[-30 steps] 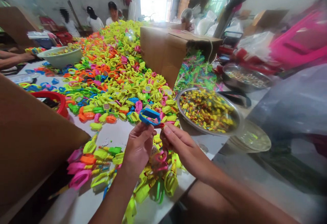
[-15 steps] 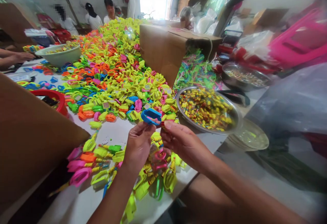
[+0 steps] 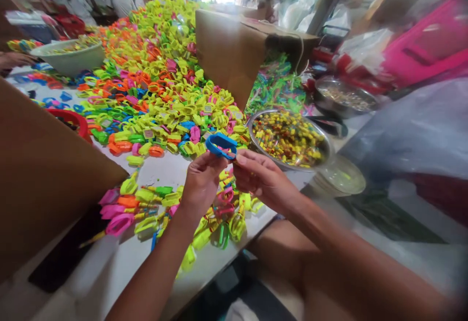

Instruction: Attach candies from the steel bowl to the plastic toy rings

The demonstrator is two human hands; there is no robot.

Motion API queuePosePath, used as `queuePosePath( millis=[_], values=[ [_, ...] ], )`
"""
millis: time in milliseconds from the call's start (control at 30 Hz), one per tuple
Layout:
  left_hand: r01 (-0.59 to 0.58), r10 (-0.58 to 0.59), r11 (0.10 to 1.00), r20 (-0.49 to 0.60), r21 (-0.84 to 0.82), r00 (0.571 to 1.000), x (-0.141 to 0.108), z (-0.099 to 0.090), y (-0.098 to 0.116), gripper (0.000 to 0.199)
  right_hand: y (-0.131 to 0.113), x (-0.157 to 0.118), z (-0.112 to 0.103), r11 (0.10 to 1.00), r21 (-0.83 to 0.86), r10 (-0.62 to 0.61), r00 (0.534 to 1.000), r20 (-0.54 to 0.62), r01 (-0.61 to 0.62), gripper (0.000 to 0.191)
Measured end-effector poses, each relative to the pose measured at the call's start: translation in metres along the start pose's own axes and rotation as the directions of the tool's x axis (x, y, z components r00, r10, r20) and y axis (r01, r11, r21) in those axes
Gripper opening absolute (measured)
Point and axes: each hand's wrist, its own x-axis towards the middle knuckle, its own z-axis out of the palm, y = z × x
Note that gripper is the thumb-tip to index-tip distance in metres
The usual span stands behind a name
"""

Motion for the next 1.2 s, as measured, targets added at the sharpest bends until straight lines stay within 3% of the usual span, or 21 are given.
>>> queuePosePath(
  millis=[67,133,200,267,333,367,433,500,667,733,800,867,1000,1200],
  values=[
    [-0.014,0.012,0.999,0.05,0.034,0.999,0.0,-0.002,0.007,0.03,-0.006,-0.005,-0.002,0.99,-0.137,-0.039,0.999,0.021,0.041,0.03],
    [-0.063,0.053,0.99,0.082,0.125,0.995,0.002,-0.008,0.016,0.033,-0.014,-0.013,-0.009,0.896,-0.425,-0.122,0.991,0.048,0.131,0.029],
    [-0.14,0.12,0.952,0.086,0.274,0.989,0.007,-0.018,0.028,0.035,-0.019,-0.027,-0.022,0.628,-0.751,-0.216,0.973,0.087,0.206,0.027],
    [-0.191,0.185,0.901,0.053,0.39,0.981,0.014,-0.029,0.039,0.036,-0.017,-0.044,-0.037,0.27,-0.935,-0.242,0.956,0.167,0.232,0.025],
    [-0.19,0.211,0.905,-0.015,0.38,0.977,0.019,-0.039,0.049,0.038,-0.008,-0.059,-0.051,-0.059,-0.966,-0.169,0.951,0.258,0.252,0.023],
    [-0.183,0.212,0.918,-0.044,0.35,0.976,0.021,-0.043,0.054,0.039,-0.002,-0.064,-0.057,-0.182,-0.946,-0.107,0.952,0.289,0.267,0.022],
    [-0.175,0.205,0.934,-0.064,0.31,0.977,0.023,-0.048,0.062,0.039,0.011,-0.067,-0.066,-0.333,-0.898,0.002,0.952,0.305,0.289,0.022],
    [-0.188,0.215,0.929,-0.051,0.319,0.975,0.023,-0.049,0.068,0.037,0.023,-0.06,-0.071,-0.386,-0.872,0.048,0.95,0.308,0.302,0.021],
    [-0.218,0.235,0.888,0.007,0.404,0.972,0.021,-0.053,0.073,0.039,0.03,-0.03,-0.071,-0.42,-0.833,0.132,0.933,0.336,0.359,0.024],
    [-0.221,0.22,0.791,0.072,0.57,0.973,0.023,-0.06,0.072,0.046,0.025,-0.025,-0.073,-0.431,-0.83,0.132,0.935,0.33,0.353,0.03],
    [-0.213,0.162,0.62,0.142,0.755,0.976,0.025,-0.071,0.068,0.052,0.015,-0.025,-0.081,-0.443,-0.839,0.097,0.947,0.305,0.316,0.03],
    [-0.201,0.09,0.46,0.18,0.865,0.98,0.025,-0.084,0.062,0.05,0.0,-0.03,-0.097,-0.456,-0.856,0.038,0.967,0.253,0.242,0.027],
    [-0.168,-0.015,0.279,0.179,0.946,0.984,0.023,-0.11,0.046,0.036,-0.036,-0.042,-0.152,-0.476,-0.879,-0.102,0.993,0.061,0.005,0.028],
    [-0.14,-0.129,0.07,0.148,0.988,0.981,0.028,-0.143,0.031,0.035,-0.055,-0.049,-0.231,-0.445,-0.842,-0.125,0.952,-0.279,-0.305,0.026]
  ],
)
